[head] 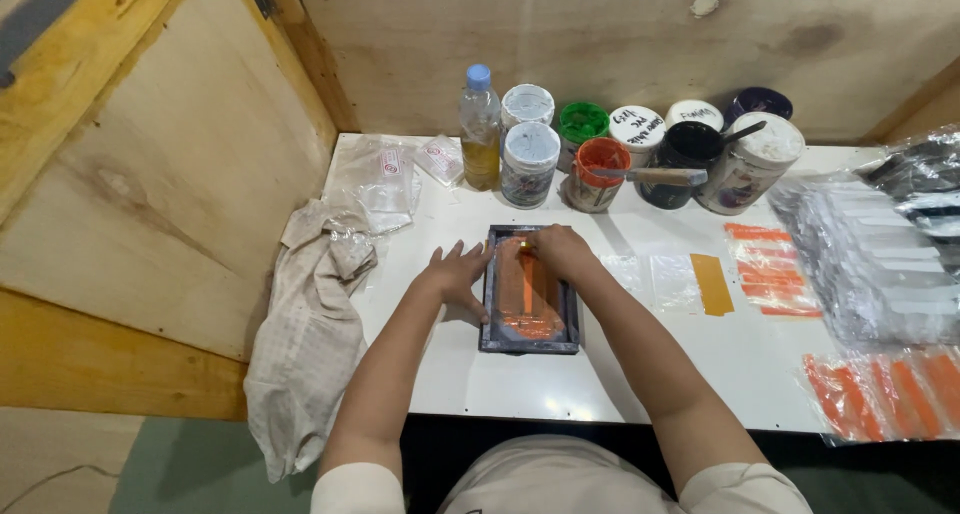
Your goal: Applying ink to a screen printing frame and cleaning it with a cloth.
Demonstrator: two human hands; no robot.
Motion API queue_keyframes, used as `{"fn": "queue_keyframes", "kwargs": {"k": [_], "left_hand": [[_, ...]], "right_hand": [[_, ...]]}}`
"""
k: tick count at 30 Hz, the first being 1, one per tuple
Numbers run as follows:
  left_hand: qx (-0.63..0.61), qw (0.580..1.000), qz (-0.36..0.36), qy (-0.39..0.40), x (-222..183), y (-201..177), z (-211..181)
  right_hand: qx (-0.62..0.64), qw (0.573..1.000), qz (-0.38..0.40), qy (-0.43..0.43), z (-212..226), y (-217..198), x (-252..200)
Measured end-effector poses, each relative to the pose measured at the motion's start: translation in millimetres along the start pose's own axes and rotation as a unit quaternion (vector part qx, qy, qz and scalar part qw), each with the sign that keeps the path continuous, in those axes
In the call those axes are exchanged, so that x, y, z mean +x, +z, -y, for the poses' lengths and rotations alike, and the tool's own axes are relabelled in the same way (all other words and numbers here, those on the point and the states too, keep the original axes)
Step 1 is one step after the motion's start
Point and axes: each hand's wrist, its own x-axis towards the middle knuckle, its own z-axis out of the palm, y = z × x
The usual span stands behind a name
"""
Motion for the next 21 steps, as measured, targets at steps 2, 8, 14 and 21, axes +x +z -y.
{"fn": "queue_keyframes", "kwargs": {"k": [2,8,14,21], "left_hand": [[0.033,0.999,0.004,-0.002,-10,-10,-14],[0.109,0.994,0.020,-0.008,-14,-21,-36],[0.111,0.993,0.025,-0.018,-16,-27,-47],[0.089,0.995,0.018,-0.030,-8,-19,-44]], "right_hand": [[0.015,1.000,-0.005,0.012,4,-5,-3],[0.005,1.000,-0.005,0.010,9,-13,-6],[0.007,1.000,-0.008,-0.002,0,1,-3],[-0.016,1.000,-0.018,-0.001,5,12,-9]]}}
